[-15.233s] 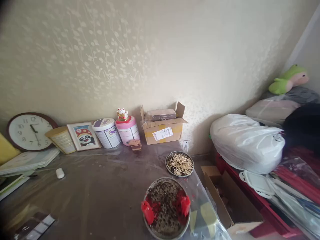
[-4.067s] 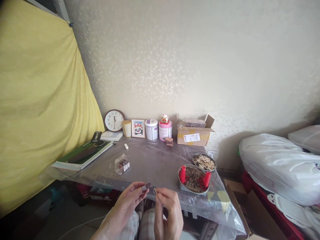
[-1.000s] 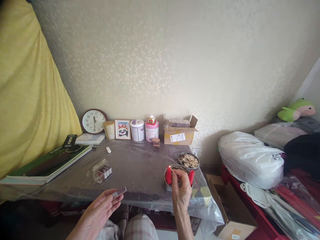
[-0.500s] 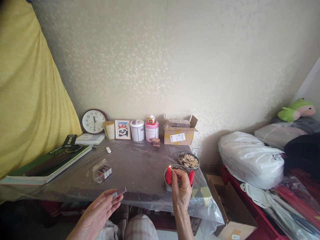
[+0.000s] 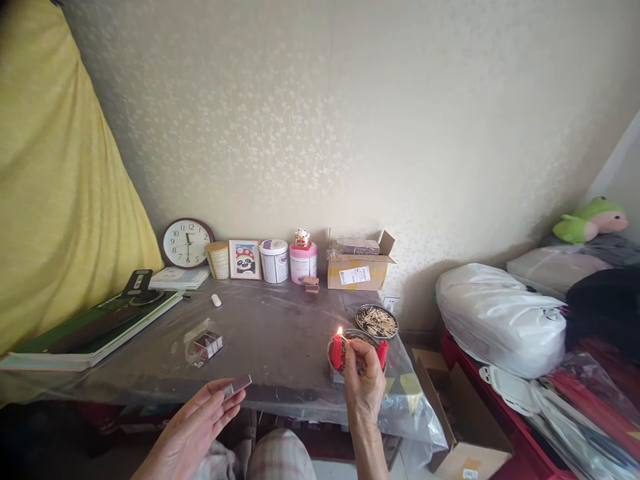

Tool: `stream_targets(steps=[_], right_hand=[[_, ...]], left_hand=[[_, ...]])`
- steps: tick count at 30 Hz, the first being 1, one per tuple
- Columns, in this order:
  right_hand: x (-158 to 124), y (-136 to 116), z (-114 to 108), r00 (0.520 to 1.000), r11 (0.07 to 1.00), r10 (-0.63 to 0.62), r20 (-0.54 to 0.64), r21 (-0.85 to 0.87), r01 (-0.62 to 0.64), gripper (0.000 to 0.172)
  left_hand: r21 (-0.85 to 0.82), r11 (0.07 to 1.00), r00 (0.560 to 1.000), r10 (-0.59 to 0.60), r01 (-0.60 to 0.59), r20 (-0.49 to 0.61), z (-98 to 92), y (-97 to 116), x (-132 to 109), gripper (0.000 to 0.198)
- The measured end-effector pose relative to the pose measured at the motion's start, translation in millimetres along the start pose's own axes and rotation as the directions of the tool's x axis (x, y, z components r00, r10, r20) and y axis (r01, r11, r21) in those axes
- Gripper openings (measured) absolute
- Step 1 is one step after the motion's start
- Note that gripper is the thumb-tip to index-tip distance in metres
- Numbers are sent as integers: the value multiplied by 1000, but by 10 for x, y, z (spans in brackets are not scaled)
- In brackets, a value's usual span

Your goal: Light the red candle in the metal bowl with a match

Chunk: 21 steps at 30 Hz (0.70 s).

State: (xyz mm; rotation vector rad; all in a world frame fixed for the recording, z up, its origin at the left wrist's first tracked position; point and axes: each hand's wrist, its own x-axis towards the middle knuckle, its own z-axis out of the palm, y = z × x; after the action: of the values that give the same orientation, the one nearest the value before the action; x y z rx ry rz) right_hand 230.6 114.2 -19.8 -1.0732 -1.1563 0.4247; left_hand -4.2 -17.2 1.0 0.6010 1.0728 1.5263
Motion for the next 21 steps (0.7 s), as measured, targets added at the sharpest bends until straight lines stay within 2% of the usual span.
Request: stream_targets(steps=[3,5,8,11,13,15,17,19,21], right_hand=[[14,-53,-29,1000,999,12,0,30,-12,29],[71,-147,-126,1000,997,26,9,68,-27,29],[264,-339,-415,995,971,102,-19,218,-95,26],[535,-427,-761,987,881,149,-56,461,-106,23],[698,-345,-928,985,855,171,-14,498,-142,29],[814,-149,-1012,978,919,207,4,341,-196,33],[884,101,-1040,969,948,248,-12,207,-240,30],[936,324,-1060,960,951,279,-34,149,-271,27],[995,466,-1103,956,946,290,-46,164,-280,28]], left_hand=[[10,1000,1000,6,-6,-6,-20,-14,8,32],[11,1000,1000,3,-3,-27,-48,-34,25,33],[-5,1000,999,-3,3,-51,-90,-62,54,32],[-12,1000,999,-13,13,-43,-102,-61,67,35],[-5,1000,999,-22,22,-40,-91,-49,66,38],[4,1000,999,-26,26,-35,-76,-42,66,39],[9,1000,999,-30,30,-26,-70,-46,75,38],[15,999,999,-41,41,-21,-77,-60,96,37],[23,998,998,-55,56,-34,-87,-74,123,40]])
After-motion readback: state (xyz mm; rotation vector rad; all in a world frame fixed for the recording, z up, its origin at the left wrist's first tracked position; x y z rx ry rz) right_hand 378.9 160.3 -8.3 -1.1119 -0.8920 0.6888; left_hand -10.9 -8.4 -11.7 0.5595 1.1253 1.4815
